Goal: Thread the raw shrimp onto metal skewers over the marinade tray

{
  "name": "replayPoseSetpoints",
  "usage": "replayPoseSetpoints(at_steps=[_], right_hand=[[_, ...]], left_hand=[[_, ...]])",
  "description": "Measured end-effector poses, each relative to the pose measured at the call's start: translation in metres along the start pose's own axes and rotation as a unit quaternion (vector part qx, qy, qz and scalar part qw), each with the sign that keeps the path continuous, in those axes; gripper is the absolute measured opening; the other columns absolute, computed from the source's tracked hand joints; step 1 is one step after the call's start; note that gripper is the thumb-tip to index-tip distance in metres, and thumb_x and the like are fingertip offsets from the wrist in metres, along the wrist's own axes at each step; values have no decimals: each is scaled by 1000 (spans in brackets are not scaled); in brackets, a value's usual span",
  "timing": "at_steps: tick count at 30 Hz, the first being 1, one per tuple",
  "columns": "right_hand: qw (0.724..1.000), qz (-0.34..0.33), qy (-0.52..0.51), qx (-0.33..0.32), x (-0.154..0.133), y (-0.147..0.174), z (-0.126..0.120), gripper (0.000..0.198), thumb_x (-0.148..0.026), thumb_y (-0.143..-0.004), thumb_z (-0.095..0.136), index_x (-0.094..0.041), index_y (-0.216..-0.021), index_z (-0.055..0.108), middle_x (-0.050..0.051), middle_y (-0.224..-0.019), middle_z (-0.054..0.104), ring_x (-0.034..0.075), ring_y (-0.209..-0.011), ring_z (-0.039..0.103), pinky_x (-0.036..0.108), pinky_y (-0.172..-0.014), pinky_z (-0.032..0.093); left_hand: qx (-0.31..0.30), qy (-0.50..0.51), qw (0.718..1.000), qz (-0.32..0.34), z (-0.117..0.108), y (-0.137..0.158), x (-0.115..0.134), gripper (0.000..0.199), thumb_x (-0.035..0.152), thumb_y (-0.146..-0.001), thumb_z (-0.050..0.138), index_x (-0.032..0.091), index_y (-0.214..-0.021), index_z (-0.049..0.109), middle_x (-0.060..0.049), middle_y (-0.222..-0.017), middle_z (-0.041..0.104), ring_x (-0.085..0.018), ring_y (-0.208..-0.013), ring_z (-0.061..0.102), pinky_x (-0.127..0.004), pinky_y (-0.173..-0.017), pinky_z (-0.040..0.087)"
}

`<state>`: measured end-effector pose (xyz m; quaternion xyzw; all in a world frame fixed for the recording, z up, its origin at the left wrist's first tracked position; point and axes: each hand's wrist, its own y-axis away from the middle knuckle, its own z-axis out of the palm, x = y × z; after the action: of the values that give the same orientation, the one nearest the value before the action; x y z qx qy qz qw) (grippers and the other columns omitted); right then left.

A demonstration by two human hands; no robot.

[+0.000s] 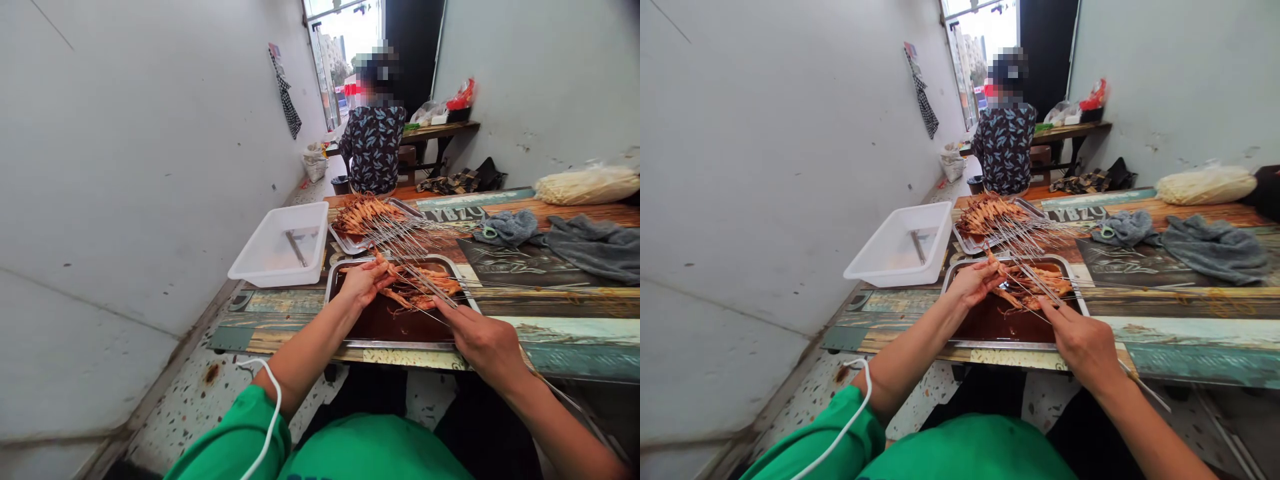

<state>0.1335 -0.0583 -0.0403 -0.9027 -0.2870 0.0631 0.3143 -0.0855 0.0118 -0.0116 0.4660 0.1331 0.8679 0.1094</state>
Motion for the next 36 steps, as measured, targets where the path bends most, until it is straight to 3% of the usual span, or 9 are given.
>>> replayPoseSetpoints(at_steps=[4, 13, 18, 27, 36], right_hand=[[1000, 4, 4, -6, 0, 1, 0, 40, -9, -83, 40, -20, -116, 60, 0, -86, 69, 8, -59, 59, 23, -48, 32], [1000, 0, 11, 0, -2, 3, -6, 39, -10, -83, 42, -20, -117, 58, -2, -70, 65, 9, -54, 56, 25, -46, 31], [1000, 15, 0, 9, -3, 2, -5, 37, -10, -84, 43, -19, -116, 59, 0, -76, 68, 10, -56, 59, 23, -46, 33], [994, 33, -99, 20, 3, 1, 5, 35, -11, -85, 44, -19, -115, 60, 2, -102, 68, 12, -80, 65, 20, -61, 45], [996, 35, -82, 8, 4, 6, 9, 35, -14, -85, 45, -21, -117, 59, 2, -97, 70, 11, -73, 65, 20, -58, 44]], left_hand=[[-13, 7, 1000, 13, 1, 3, -4, 7, 5, -76, 59, 8, -70, 61, -5, -71, 66, -11, -67, 64, -32, -83, 51], [-1, 26, 999, 32, 10, 11, -6, 9, 4, -77, 56, 7, -69, 61, -5, -70, 66, -12, -68, 65, -36, -87, 50], [0, 24, 999, 34, 12, 12, -11, 8, 5, -75, 60, 7, -68, 61, -6, -69, 65, -13, -69, 65, -37, -89, 48], [-4, 31, 999, 11, 12, 9, -13, 10, 4, -78, 55, 7, -70, 59, -7, -72, 66, -13, -70, 65, -35, -86, 51], [4, 44, 999, 1, 7, 5, -2, 5, 12, -79, 58, 9, -77, 61, -7, -74, 67, -15, -73, 66, -38, -88, 48]])
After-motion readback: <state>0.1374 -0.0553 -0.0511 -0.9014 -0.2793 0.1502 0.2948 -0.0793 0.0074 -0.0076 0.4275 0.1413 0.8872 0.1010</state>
